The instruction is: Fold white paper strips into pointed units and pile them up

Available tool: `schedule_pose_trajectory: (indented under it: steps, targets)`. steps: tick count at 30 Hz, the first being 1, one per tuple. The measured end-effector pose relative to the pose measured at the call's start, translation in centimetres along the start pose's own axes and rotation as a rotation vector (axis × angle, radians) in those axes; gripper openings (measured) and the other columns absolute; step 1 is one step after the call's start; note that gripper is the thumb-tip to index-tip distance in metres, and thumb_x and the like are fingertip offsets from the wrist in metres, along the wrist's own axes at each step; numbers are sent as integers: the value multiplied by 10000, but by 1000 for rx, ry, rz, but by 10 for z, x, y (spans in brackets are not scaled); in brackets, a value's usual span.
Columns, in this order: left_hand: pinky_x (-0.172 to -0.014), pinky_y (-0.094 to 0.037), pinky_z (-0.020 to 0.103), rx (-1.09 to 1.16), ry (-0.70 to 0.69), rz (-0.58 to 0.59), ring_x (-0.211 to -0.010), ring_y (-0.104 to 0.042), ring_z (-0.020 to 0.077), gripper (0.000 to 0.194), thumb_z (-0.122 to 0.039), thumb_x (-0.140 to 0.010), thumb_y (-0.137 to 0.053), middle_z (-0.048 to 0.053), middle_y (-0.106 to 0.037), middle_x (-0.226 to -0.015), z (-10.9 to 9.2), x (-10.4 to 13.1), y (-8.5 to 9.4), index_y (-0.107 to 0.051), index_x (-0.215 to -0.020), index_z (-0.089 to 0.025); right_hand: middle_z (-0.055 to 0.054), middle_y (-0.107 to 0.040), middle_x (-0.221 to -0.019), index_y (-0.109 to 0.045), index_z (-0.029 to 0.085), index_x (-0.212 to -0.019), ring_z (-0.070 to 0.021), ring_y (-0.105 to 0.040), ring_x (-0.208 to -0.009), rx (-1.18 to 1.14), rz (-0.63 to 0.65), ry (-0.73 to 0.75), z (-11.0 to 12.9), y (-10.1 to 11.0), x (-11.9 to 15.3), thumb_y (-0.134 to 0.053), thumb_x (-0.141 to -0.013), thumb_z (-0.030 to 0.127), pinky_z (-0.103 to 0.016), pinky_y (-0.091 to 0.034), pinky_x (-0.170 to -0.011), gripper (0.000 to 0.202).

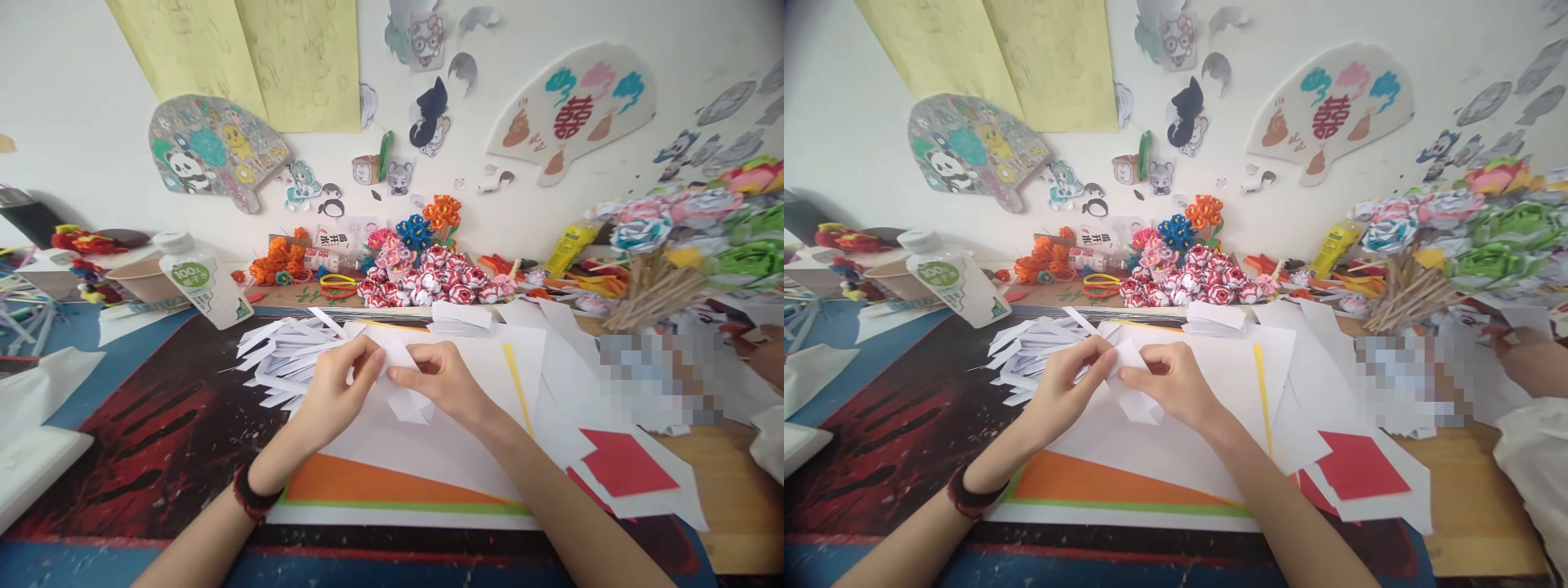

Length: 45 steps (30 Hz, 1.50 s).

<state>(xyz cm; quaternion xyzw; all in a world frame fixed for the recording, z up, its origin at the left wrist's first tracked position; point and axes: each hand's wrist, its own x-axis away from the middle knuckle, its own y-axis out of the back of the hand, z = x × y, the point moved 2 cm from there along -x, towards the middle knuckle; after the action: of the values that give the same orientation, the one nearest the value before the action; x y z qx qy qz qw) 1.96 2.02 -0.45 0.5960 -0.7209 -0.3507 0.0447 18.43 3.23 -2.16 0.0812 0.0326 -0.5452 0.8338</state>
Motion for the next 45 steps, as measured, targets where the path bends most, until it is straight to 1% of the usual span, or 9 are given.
schedule_pose_trajectory:
  steps: [7, 13, 18, 23, 27, 32, 37, 41, 45]
  targets:
    - [-608, -350, 237, -70, -72, -61, -622, -454, 113, 213, -243, -940, -441, -12, -509, -679, -1, 1, -2, -511, -754, -166, 38, -358, -594, -508, 143, -590, -91, -330, -558, 37, 21, -25, 0, -1, -1, -680, -765, 458, -235, -250, -493, 399]
    - [-607, -350, 228, -78, -106, -43, -616, -453, 106, 205, -222, -938, -449, -18, -504, -671, -2, 1, -2, -511, -752, -163, 53, -251, -605, -381, 173, -570, -78, -244, -555, 111, -9, 4, -2, 3, -3, -662, -786, 462, -237, -174, -486, 458]
    - [-596, -344, 225, -56, -113, -5, -603, -449, 103, 215, -234, -937, -460, -25, -491, -646, -3, 0, -2, -521, -745, -161, 50, -278, -618, -384, 178, -587, -84, -274, -566, 41, 5, 10, 0, 2, -2, -673, -781, 445, -234, -201, -488, 439]
    - [-594, -346, 224, 5, -58, 9, -603, -443, 101, 255, -273, -949, -442, -28, -478, -643, -1, -1, -5, -512, -731, -161, 52, -270, -601, -352, 185, -560, -85, -260, -561, 13, -87, 71, 4, 0, -1, -680, -770, 444, -242, -202, -493, 468]
    - [-590, -336, 222, 33, -60, 31, -599, -423, 97, 265, -291, -961, -424, -34, -456, -642, 0, -1, -7, -505, -743, -165, 56, -247, -589, -322, 190, -541, -82, -248, -550, -50, -160, 102, 5, 1, 0, -699, -756, 412, -240, -200, -484, 488]
    - [-581, -317, 225, 29, -51, 13, -593, -394, 95, 265, -304, -966, -423, -39, -441, -642, 0, -1, -8, -496, -750, -170, 44, -336, -601, -431, 167, -558, -86, -323, -556, -138, -164, 86, 3, 1, 1, -709, -753, 332, -234, -252, -492, 377]
    - [-593, -332, 225, 77, -7, 20, -610, -409, 102, 273, -337, -966, -421, -34, -450, -650, 1, -1, -8, -503, -764, -173, 44, -383, -573, -503, 153, -559, -84, -354, -535, -195, -225, 102, 3, 2, 0, -732, -728, 309, -223, -271, -472, 325]
    - [-592, -327, 223, 41, -28, 7, -609, -409, 99, 259, -331, -963, -427, -35, -459, -657, 2, -1, -8, -507, -772, -174, 8, -525, -642, -618, 139, -646, -116, -461, -586, -229, -238, 89, 1, 2, 0, -731, -731, 312, -236, -356, -517, 223]
    - [-563, -304, 224, -30, -7, -6, -575, -372, 95, 271, -323, -960, -422, -46, -427, -623, 3, -2, -8, -481, -740, -178, -13, -592, -689, -676, 133, -721, -139, -520, -620, -256, -232, 64, -1, 3, -2, -735, -729, 300, -244, -404, -545, 177]
